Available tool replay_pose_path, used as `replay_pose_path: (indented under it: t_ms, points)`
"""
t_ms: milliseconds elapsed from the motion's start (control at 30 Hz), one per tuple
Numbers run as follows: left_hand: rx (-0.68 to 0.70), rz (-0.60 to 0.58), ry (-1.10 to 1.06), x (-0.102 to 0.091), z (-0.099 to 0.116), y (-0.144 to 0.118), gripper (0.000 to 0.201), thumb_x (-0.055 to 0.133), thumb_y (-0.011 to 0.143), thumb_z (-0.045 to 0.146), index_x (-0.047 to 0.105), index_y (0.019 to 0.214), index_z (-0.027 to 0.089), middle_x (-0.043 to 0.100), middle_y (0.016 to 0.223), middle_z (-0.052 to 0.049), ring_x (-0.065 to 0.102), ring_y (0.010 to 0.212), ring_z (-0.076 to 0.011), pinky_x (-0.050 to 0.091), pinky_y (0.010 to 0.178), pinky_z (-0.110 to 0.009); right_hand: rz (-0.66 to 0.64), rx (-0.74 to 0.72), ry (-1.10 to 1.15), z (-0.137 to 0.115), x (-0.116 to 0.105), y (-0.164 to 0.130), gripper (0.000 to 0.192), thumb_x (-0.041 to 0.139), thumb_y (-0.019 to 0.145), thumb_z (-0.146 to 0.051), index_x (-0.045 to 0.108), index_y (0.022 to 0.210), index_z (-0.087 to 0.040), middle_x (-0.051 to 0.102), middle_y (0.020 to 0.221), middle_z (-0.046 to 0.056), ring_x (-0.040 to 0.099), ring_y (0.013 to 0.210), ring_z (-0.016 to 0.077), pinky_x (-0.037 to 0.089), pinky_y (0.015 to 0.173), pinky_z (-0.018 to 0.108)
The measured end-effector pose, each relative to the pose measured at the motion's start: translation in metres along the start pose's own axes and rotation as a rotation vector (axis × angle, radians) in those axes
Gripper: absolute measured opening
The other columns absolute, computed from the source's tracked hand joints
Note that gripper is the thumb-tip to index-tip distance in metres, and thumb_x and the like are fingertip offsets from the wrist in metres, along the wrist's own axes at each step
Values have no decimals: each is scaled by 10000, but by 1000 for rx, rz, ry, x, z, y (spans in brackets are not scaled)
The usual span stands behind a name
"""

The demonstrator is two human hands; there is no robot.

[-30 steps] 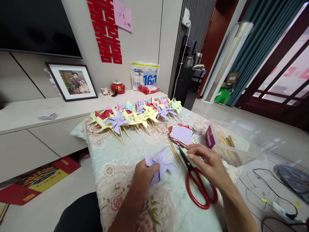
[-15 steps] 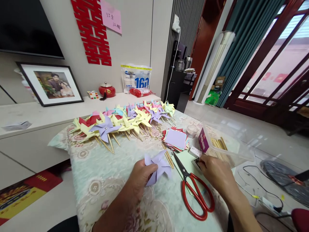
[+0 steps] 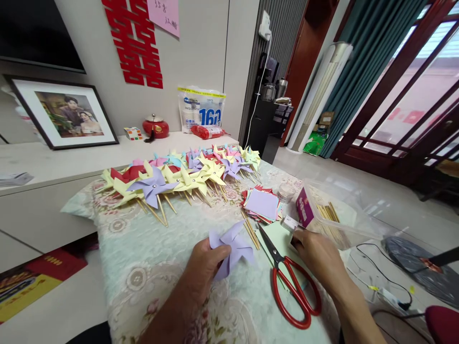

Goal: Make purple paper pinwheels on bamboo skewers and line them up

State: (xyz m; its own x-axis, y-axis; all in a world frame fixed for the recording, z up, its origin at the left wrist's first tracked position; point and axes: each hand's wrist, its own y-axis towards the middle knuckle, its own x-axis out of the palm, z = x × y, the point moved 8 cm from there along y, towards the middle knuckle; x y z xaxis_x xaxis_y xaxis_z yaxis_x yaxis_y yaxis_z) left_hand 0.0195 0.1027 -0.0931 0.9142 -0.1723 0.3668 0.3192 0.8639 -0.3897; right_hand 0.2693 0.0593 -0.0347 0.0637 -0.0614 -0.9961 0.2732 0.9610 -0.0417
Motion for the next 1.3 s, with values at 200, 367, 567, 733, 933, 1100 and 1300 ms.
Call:
replay_pose_path:
  t_ms: [200,367,567,733,933,1100,1300]
  points:
    - [-24,-10,-105,-1,-2,-1,186,755,572,258,625,665,164,613,551,24,545,522,-132,443,542,-240,20,-46,88,-1,-2,2,190,519,837,-110,618,706,-205,727,803,58,652,759,192,274,590,263]
    - [-1,-39,-118,0,-2,-2,145,756,612,230,649,682,161,661,595,7,591,559,-146,481,582,-248,27,-68,114,0,2,5,206,519,806,-68,641,710,-204,720,795,54,634,747,177,277,601,261]
    - [3,-38,-113,-2,-4,-1,149,760,622,230,672,713,153,664,603,-3,604,573,-157,486,586,-253,52,-61,122,2,2,5,200,488,784,-52,613,718,-194,719,791,71,618,704,187,274,588,270]
    - [9,-44,-114,-3,-4,0,151,762,632,239,663,702,149,656,607,0,593,574,-149,477,580,-247,111,-88,213,6,-5,1,201,477,855,-128,635,758,-207,707,747,49,626,692,189,305,598,266]
    - [-10,-16,-112,-3,-2,-1,172,776,586,242,663,681,156,641,577,16,575,562,-138,460,557,-231,160,-29,246,13,-7,1,214,468,876,-158,657,797,-218,690,697,40,615,642,188,303,579,268]
    - [-16,-17,-122,-1,0,-3,164,773,574,239,663,670,165,674,592,7,599,563,-143,481,570,-236,133,-9,227,15,-4,2,203,457,855,-144,626,763,-209,698,715,53,608,659,200,323,596,277]
    - [-4,-23,-112,-2,0,-5,160,766,592,237,671,697,164,679,584,11,606,566,-143,487,579,-231,128,-20,323,17,-5,1,193,467,809,-147,649,823,-210,706,760,39,624,705,207,360,631,284]
